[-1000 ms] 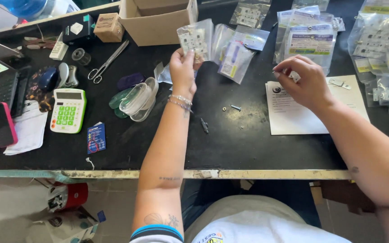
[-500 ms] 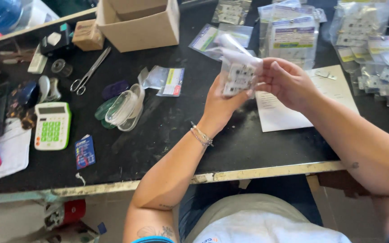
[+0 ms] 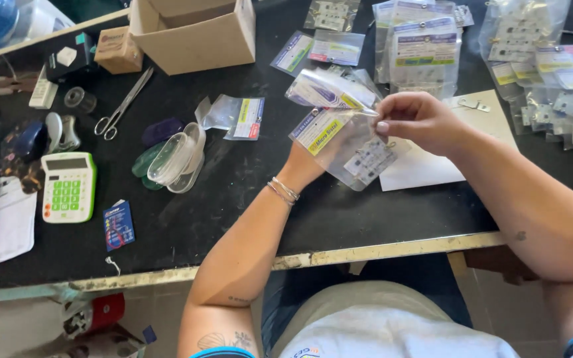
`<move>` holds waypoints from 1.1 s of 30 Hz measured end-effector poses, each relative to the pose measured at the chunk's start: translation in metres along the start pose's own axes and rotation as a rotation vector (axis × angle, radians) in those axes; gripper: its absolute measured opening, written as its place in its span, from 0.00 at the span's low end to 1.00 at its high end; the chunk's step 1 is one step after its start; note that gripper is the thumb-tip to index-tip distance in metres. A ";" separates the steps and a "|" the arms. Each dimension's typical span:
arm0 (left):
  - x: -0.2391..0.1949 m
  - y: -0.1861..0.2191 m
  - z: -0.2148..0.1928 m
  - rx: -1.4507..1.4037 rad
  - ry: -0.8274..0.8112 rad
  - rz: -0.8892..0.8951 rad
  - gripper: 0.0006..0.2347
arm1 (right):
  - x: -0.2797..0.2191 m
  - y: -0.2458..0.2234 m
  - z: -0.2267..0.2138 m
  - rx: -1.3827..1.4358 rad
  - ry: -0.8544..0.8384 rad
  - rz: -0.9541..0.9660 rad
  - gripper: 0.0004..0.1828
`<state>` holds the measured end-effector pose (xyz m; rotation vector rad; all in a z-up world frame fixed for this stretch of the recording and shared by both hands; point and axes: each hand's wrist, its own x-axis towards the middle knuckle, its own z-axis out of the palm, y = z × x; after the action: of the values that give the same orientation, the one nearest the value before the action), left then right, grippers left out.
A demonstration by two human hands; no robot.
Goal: The person sorts small plastic bags containing electronic components on a cluttered workbench. They pick up each bag, briefly inspect it, and place it into a growing stack. The person also handles a printed document and a small metal clip during the process.
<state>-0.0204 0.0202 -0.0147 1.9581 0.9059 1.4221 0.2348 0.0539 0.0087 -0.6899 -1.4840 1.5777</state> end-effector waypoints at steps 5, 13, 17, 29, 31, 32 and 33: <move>0.012 -0.004 0.004 -1.029 0.271 -0.301 0.21 | 0.003 0.001 0.001 -0.216 -0.052 0.011 0.09; 0.023 0.028 -0.010 -0.803 0.054 -0.307 0.26 | 0.003 0.003 0.009 -0.238 0.037 0.028 0.22; 0.020 0.013 -0.017 -0.143 -0.018 -0.290 0.09 | 0.003 -0.018 0.018 -0.056 -0.005 -0.062 0.38; 0.028 0.059 -0.033 -0.054 -0.146 -0.201 0.16 | 0.006 -0.011 -0.019 0.060 -0.449 -0.396 0.28; 0.028 0.062 -0.034 -0.072 -0.145 -0.138 0.14 | 0.002 -0.002 -0.026 -0.073 -0.366 -0.423 0.21; 0.028 0.061 -0.034 -0.071 -0.142 -0.139 0.14 | 0.000 0.002 -0.030 -0.073 -0.369 -0.422 0.21; 0.028 0.061 -0.034 -0.024 -0.141 -0.120 0.15 | -0.002 0.006 -0.034 -0.173 -0.303 -0.442 0.15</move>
<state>-0.0345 0.0058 0.0572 1.9255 0.9216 1.2057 0.2635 0.0699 -0.0023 -0.1920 -1.8611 1.2571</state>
